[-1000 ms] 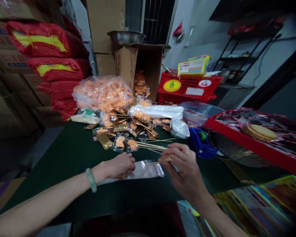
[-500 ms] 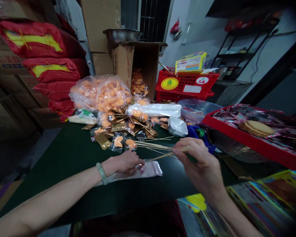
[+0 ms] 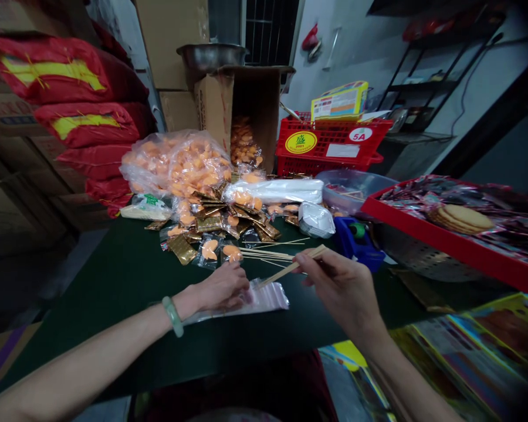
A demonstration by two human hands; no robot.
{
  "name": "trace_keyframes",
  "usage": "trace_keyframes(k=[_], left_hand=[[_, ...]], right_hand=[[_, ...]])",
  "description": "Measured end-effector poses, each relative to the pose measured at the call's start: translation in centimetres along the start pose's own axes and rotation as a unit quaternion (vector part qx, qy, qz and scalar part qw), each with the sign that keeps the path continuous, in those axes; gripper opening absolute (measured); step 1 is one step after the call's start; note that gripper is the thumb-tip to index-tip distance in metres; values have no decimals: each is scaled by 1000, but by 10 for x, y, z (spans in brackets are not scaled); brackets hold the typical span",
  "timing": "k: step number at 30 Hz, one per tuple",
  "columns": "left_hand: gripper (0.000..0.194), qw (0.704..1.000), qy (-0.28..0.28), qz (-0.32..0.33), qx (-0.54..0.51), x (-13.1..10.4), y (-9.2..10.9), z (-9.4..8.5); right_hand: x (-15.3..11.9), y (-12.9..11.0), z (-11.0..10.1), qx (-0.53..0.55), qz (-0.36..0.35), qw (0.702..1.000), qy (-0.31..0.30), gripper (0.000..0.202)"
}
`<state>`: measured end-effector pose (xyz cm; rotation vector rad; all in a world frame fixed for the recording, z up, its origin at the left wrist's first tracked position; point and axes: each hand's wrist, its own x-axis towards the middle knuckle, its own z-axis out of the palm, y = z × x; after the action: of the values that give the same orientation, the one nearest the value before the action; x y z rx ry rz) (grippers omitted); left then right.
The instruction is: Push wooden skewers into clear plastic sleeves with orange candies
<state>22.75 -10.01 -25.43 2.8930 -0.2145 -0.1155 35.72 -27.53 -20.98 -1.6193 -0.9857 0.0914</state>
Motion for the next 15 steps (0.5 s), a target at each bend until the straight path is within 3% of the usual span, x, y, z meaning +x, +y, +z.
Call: trace_keyframes(k=[6, 11, 15], left_hand=[[11, 999, -16, 14, 31, 2, 1, 2], [24, 998, -45, 4, 40, 6, 3, 3], [18, 997, -57, 17, 40, 12, 1, 3]], right_hand=[[7, 9, 7, -82, -20, 996, -7, 26], [8, 13, 6, -138, -49, 989, -23, 29], [6, 7, 9, -171, -67, 983, -19, 29]])
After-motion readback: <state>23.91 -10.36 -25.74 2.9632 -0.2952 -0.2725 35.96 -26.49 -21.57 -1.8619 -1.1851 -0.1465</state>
